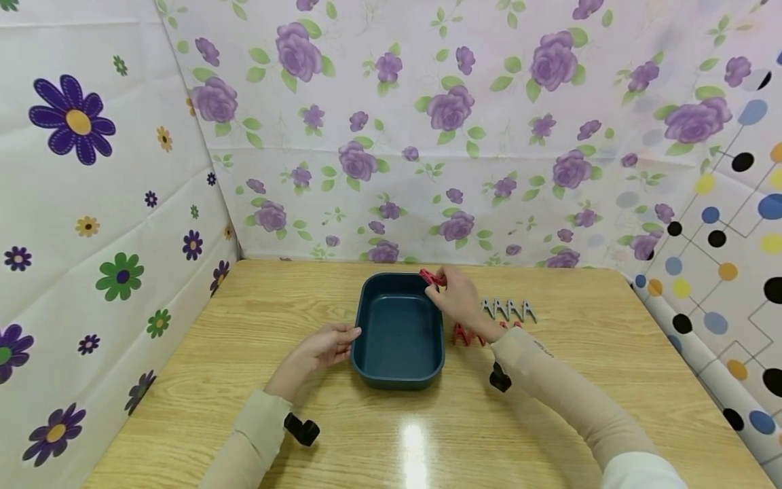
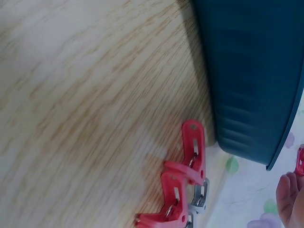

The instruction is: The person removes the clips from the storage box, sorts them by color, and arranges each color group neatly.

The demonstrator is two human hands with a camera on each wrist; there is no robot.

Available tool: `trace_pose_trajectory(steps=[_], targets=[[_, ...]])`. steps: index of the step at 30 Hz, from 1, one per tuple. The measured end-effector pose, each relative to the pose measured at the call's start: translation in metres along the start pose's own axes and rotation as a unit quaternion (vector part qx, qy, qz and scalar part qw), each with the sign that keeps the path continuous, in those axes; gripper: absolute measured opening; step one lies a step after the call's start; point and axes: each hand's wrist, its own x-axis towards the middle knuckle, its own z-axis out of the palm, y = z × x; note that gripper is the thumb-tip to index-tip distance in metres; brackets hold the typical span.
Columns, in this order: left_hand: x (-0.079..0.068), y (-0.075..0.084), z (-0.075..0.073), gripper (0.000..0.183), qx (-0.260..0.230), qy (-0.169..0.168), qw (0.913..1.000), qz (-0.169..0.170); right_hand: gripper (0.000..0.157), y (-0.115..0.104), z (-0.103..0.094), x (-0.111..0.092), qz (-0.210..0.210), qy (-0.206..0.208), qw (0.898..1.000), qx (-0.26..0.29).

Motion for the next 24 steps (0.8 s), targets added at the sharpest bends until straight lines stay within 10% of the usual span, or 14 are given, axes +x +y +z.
trace_pose_trajectory(steps=[24], targets=[[0.001, -0.002, -0.001, 0.008, -0.002, 0.0, 1.0, 0.001, 0.027, 0.029, -0.008, -0.01, 0.13, -0.036, 0.988, -0.07]])
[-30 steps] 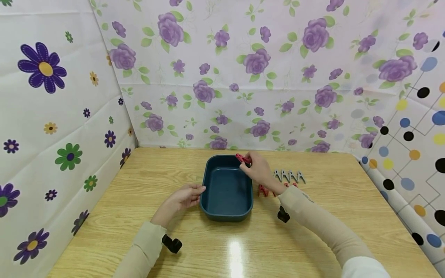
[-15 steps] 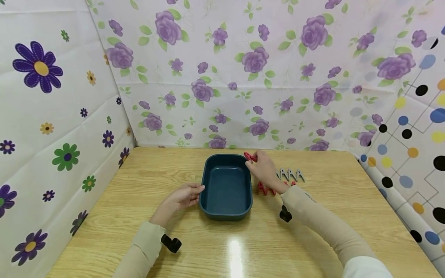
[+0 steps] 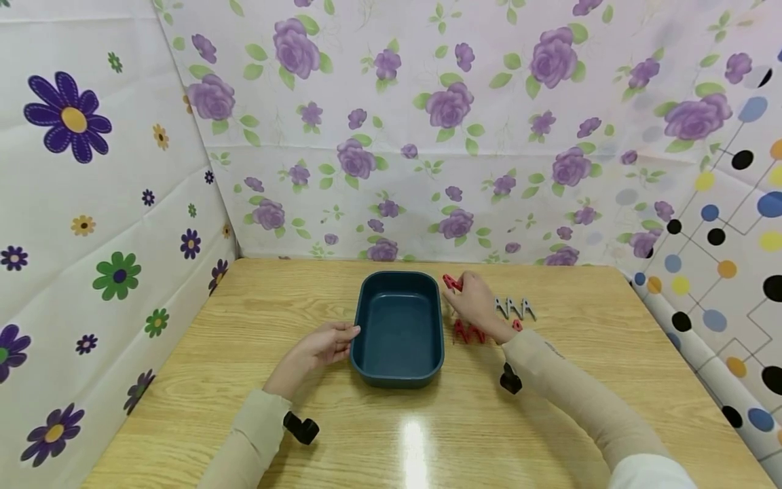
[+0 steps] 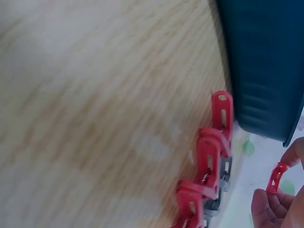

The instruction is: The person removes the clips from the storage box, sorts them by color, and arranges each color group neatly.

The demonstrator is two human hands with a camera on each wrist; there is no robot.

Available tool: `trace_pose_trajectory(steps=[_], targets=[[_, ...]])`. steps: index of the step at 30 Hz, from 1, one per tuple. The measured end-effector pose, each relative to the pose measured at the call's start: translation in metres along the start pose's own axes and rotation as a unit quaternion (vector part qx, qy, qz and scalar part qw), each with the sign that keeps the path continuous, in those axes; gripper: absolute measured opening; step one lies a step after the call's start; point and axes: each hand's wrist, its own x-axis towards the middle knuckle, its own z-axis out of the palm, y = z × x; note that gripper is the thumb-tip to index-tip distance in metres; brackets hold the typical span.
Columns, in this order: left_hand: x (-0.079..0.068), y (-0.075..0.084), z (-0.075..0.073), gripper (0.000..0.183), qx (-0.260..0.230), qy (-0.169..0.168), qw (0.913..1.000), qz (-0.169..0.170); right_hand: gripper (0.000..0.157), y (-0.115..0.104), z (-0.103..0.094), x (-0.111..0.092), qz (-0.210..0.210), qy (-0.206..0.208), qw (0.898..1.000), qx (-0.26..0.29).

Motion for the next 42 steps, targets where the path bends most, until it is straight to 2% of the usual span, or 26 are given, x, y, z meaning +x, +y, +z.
trace_pose_trajectory(steps=[10, 19, 29, 36, 42], targets=[[0.002, -0.001, 0.0, 0.018, 0.002, 0.011, 0.9999, -0.005, 0.032, 0.015, -0.003, -0.005, 0.019, -0.026, 0.999, -0.021], [0.002, -0.001, 0.001, 0.017, 0.004, 0.012, 0.9999, -0.01, 0.027, 0.031, -0.009, -0.012, 0.025, -0.039, 0.999, -0.022], [0.001, 0.0, 0.001, 0.014, 0.004, 0.012, 0.9999, -0.007, 0.03, 0.049, -0.018, -0.017, 0.014, -0.029, 0.999, -0.033], [0.0, -0.001, 0.001, 0.015, 0.007, 0.004, 0.9999, -0.008, 0.028, 0.058, -0.025, -0.025, 0.024, -0.028, 0.999, -0.006], [0.001, 0.0, 0.0, 0.017, 0.007, 0.005, 0.9999, -0.009, 0.027, 0.066, -0.029, -0.031, 0.024, -0.015, 0.999, -0.019]])
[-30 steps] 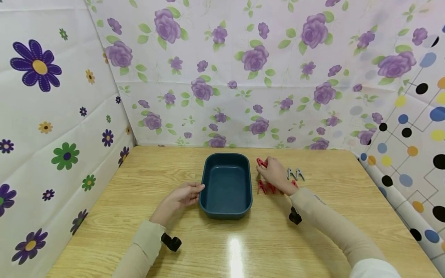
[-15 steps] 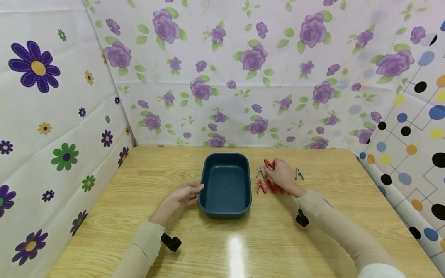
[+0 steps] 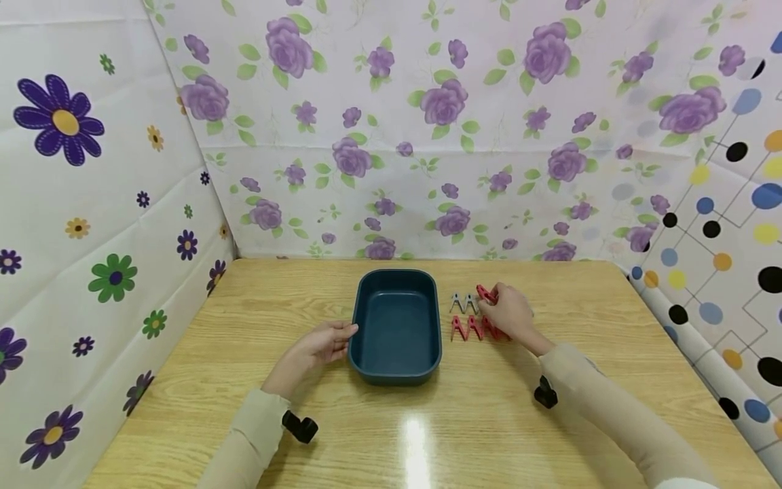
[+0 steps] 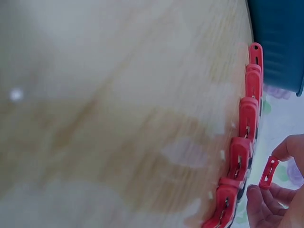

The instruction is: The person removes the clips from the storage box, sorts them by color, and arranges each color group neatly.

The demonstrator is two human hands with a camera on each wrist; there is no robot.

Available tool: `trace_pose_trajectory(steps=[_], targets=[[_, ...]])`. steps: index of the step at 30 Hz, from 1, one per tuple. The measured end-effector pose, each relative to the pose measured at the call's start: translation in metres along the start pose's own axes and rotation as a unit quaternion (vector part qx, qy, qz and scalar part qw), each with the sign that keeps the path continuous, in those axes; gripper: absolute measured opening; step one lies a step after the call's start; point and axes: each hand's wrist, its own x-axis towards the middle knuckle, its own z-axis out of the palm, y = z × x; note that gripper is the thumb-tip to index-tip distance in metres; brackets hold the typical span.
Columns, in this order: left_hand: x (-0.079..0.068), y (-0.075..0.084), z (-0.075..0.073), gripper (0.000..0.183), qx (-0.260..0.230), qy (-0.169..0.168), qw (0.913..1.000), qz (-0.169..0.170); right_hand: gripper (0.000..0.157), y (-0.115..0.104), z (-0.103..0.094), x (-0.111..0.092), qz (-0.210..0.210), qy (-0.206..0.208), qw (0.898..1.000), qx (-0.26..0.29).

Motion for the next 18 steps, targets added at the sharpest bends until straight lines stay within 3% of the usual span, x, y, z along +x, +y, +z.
trace_pose_trajectory(steps=[12, 18], targets=[[-0.001, 0.001, 0.002, 0.015, 0.001, 0.004, 1.0, -0.001, 0.026, 0.019, -0.006, -0.01, 0.014, -0.011, 1.0, 0.013], [0.0, 0.001, 0.001, 0.019, 0.0, 0.004, 1.0, 0.001, 0.027, 0.021, -0.012, -0.013, 0.021, 0.005, 1.0, 0.017]])
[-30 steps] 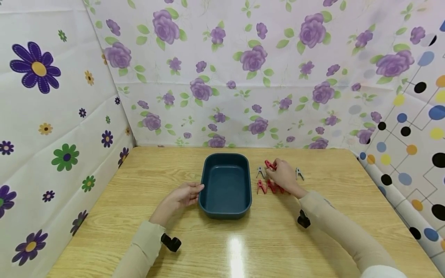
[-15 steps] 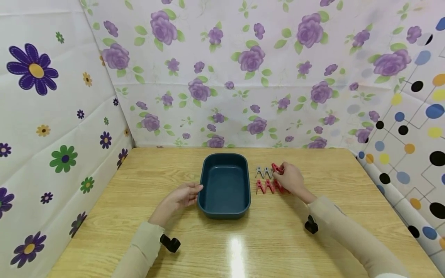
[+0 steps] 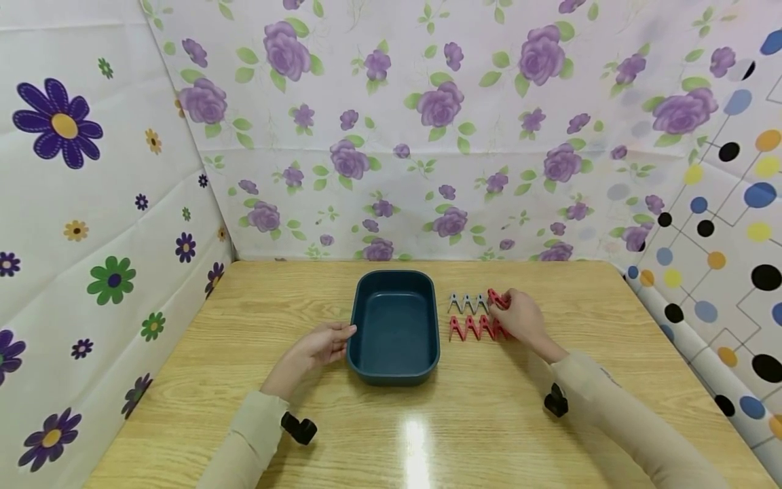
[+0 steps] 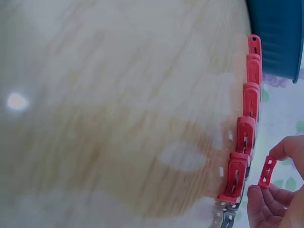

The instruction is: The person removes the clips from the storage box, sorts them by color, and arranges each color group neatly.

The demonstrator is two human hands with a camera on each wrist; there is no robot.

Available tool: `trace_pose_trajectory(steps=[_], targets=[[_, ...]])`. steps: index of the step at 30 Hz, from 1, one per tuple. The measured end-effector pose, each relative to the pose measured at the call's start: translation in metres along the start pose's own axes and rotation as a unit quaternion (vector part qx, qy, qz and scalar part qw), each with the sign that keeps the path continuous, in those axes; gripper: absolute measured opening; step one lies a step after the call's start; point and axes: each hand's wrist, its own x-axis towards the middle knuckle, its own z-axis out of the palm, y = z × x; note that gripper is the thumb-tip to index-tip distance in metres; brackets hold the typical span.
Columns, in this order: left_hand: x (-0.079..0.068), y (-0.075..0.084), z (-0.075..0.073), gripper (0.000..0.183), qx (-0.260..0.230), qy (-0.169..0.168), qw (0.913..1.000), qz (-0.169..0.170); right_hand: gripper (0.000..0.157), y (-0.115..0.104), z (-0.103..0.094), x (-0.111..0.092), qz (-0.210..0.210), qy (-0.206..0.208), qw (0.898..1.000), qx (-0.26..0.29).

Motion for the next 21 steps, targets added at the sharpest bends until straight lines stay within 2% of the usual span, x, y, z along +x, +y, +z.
trace_pose_trajectory(steps=[5, 12, 21], targets=[[-0.001, 0.001, 0.0, 0.029, 0.001, -0.003, 1.0, 0.003, 0.027, 0.002, -0.006, -0.003, 0.005, 0.01, 1.0, 0.013], [-0.001, 0.001, -0.001, 0.028, 0.003, 0.005, 1.0, 0.003, 0.03, 0.011, -0.014, -0.01, 0.009, 0.006, 1.0, 0.028], [0.001, 0.0, 0.001, 0.02, 0.005, 0.009, 0.9999, -0.001, 0.03, 0.024, -0.02, -0.018, 0.027, 0.003, 1.0, 0.005]])
